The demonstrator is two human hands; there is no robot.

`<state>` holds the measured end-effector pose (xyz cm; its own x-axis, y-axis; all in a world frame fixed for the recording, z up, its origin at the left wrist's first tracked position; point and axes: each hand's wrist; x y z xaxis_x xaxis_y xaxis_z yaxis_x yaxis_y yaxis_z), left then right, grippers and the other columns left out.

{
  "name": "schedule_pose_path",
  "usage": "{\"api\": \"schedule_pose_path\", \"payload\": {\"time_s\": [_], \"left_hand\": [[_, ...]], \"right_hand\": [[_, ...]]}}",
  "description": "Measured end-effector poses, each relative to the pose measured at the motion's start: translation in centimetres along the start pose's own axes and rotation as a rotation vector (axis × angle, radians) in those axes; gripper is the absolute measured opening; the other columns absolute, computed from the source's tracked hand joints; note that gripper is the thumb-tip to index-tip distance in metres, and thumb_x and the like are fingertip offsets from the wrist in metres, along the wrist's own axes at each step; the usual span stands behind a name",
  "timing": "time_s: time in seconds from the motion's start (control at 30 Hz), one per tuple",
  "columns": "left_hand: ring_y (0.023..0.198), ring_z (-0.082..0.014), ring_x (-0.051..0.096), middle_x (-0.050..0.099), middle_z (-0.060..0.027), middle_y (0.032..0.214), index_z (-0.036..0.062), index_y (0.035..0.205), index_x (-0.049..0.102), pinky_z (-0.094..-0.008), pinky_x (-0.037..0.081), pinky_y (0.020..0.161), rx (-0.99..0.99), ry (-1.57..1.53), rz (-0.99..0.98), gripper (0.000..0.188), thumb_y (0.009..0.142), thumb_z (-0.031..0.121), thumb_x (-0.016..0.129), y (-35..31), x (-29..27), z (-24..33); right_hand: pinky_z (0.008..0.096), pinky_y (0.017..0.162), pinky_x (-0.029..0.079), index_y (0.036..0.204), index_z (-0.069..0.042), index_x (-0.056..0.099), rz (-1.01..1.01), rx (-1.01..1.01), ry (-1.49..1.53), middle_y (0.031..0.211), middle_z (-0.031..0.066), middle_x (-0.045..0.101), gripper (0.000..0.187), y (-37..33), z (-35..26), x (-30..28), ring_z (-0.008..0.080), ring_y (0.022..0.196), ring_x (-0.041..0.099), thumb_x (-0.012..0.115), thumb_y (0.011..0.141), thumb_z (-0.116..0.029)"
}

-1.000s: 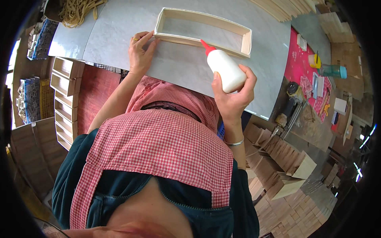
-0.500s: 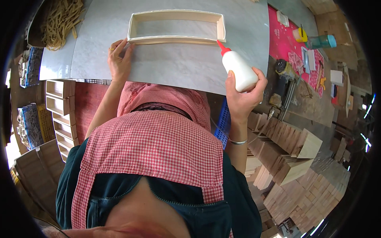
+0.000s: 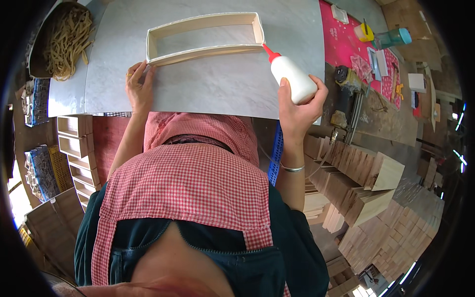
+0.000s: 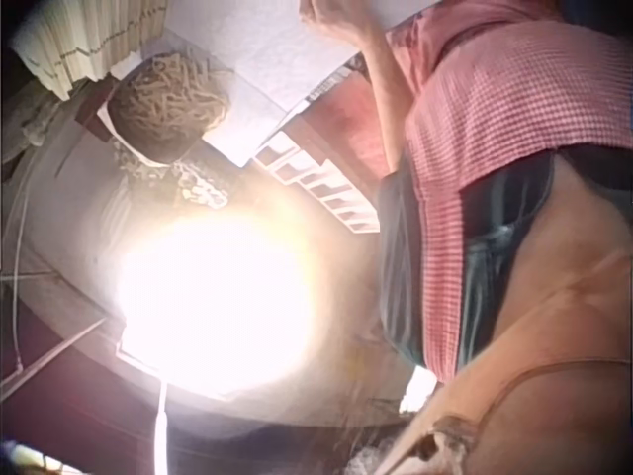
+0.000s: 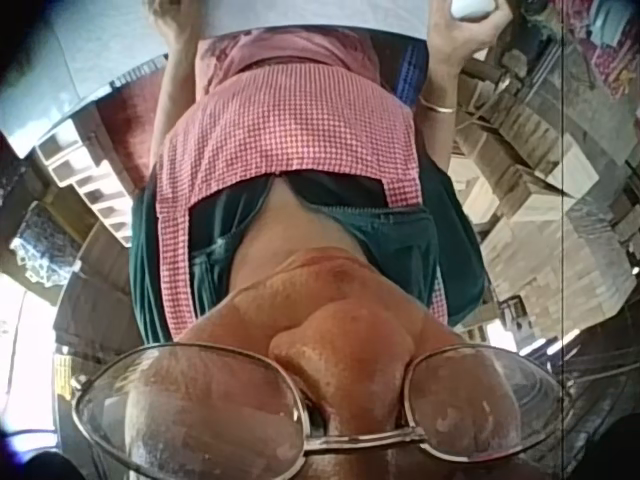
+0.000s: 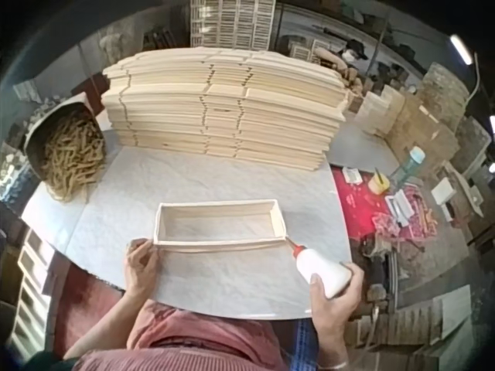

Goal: Assembling wooden trays using glue and a pneumatic nail gun.

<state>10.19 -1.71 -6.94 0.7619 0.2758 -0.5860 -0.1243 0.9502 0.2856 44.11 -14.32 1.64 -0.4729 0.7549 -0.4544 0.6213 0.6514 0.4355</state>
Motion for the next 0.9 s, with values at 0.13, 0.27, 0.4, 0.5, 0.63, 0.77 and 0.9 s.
{"api": "schedule_pose_path", "payload": {"time_s": [0.13,0.27,0.4,0.5,0.63,0.77,0.9], "left_hand": [[0.105,-0.0197,0.055,0.063,-0.0057,0.116,0.0087,0.118,0.075,-0.0307,0.048,0.087,0.020,0.023,-0.009,0.029,0.091,0.018,0.074,0.1,0.2,0.5],[0.108,-0.0202,0.056,0.064,-0.0052,0.117,0.0071,0.116,0.074,-0.0315,0.048,0.091,0.022,0.034,-0.034,0.027,0.092,0.019,0.074,0.0,-0.3,0.8],[0.109,-0.0217,0.057,0.064,-0.0063,0.117,0.0071,0.118,0.074,-0.0331,0.047,0.093,0.013,0.065,-0.038,0.029,0.091,0.019,0.075,-0.2,-0.7,1.0],[0.110,-0.0229,0.057,0.064,-0.0070,0.117,0.0074,0.121,0.071,-0.0342,0.047,0.093,0.028,0.077,-0.037,0.034,0.089,0.016,0.075,-0.3,-0.7,0.5],[0.112,-0.0241,0.056,0.064,-0.0073,0.118,0.0077,0.124,0.067,-0.0357,0.046,0.096,0.053,0.016,0.025,0.041,0.085,0.013,0.076,-0.5,-1.3,2.2],[0.114,-0.0255,0.056,0.064,-0.0073,0.119,0.0079,0.126,0.064,-0.0379,0.044,0.099,0.277,0.097,0.002,0.048,0.080,0.009,0.077,1.1,-1.3,5.4],[0.116,-0.0287,0.056,0.063,-0.0077,0.123,0.0080,0.126,0.062,-0.0439,0.041,0.104,0.577,0.195,-0.166,0.053,0.076,0.011,0.077,3.3,1.2,11.0]], "right_hand": [[0.0350,0.073,0.052,0.119,0.000,0.053,-0.008,0.174,0.149,0.105,0.0170,0.062,0.051,1.4,0.8,0.8,0.0247,0.086,0.061,0.080,0.081,-0.020],[0.0344,0.078,0.052,0.118,0.001,0.052,-0.002,0.253,0.238,0.107,0.0180,0.060,0.049,3.8,1.9,2.1,0.0247,0.092,0.060,0.077,0.083,-0.023],[0.0379,0.082,0.052,0.119,0.001,0.051,-0.015,0.360,0.308,0.109,0.0195,0.059,0.053,6.7,1.7,3.4,0.0274,0.094,0.059,0.077,0.082,-0.026],[0.0420,0.084,0.052,0.119,0.003,0.050,0.099,0.290,0.188,0.112,0.0220,0.059,0.059,10.8,5.4,4.9,0.0304,0.095,0.060,0.079,0.078,-0.029],[0.0455,0.083,0.054,0.120,0.004,0.044,0.255,0.335,0.078,0.109,0.0252,0.057,0.065,18.7,9.3,6.2,0.0351,0.092,0.062,0.077,0.076,-0.031],[0.0472,0.077,0.056,0.117,0.004,0.045,0.232,0.376,-0.113,0.109,0.0271,0.058,0.063,24.5,13.4,6.5,0.0370,0.087,0.064,0.077,0.077,-0.032],[0.0434,0.079,0.055,0.110,0.003,0.061,0.053,0.111,-0.769,0.104,0.0187,0.068,0.044,25.1,19.1,6.4,0.0358,0.081,0.066,0.072,0.083,-0.030]]}}
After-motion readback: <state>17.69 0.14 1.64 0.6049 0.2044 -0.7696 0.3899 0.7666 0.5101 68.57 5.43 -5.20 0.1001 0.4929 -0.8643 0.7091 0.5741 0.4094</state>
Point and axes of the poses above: each hand's wrist, its own y-axis towards the middle knuckle, its own x-axis out of the palm, z = x × y
